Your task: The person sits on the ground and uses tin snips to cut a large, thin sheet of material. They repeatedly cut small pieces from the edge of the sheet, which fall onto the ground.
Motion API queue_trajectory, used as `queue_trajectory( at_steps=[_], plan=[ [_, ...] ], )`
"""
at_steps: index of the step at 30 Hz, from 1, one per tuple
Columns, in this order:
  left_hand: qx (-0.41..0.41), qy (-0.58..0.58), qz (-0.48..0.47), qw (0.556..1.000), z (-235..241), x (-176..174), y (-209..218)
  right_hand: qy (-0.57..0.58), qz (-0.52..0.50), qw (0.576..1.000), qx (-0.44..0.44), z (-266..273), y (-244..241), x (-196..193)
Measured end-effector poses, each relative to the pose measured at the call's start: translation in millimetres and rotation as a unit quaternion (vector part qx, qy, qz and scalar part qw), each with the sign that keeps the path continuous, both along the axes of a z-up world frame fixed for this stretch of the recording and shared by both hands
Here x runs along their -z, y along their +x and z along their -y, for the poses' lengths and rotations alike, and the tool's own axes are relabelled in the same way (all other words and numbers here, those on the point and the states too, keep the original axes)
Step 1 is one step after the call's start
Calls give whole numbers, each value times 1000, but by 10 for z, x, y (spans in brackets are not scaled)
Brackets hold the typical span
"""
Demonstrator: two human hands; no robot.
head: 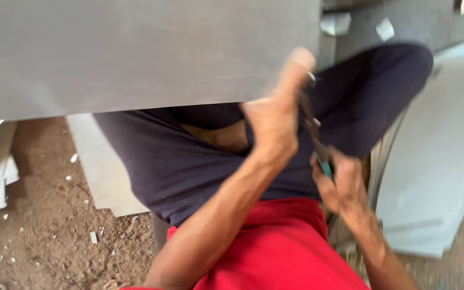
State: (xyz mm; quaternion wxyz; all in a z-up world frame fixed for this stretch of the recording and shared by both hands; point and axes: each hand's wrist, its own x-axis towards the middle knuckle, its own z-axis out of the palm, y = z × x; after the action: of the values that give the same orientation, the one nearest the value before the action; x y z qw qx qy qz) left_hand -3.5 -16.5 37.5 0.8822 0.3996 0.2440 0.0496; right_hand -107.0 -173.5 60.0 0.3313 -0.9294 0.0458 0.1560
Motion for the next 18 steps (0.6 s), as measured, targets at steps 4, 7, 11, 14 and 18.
queue_trajectory(
  at_steps=[4,7,11,14,18],
  plan=[
    [70,-34,125,989,-123,52,37,94,-40,987,125,6,-276,143],
    [116,40,124,985,-423,-25,-4,145,-25,978,149,-84,-328,266],
    [64,-60,122,989,-959,-386,-62,228,-62,957,168,-294,-217,380],
    [60,156,57,984,-1691,-417,-148,217,-64,969,100,-419,-182,357],
    [-216,-137,290,922,-2701,50,-182,128,-47,990,41,-651,9,310]
  ],
)
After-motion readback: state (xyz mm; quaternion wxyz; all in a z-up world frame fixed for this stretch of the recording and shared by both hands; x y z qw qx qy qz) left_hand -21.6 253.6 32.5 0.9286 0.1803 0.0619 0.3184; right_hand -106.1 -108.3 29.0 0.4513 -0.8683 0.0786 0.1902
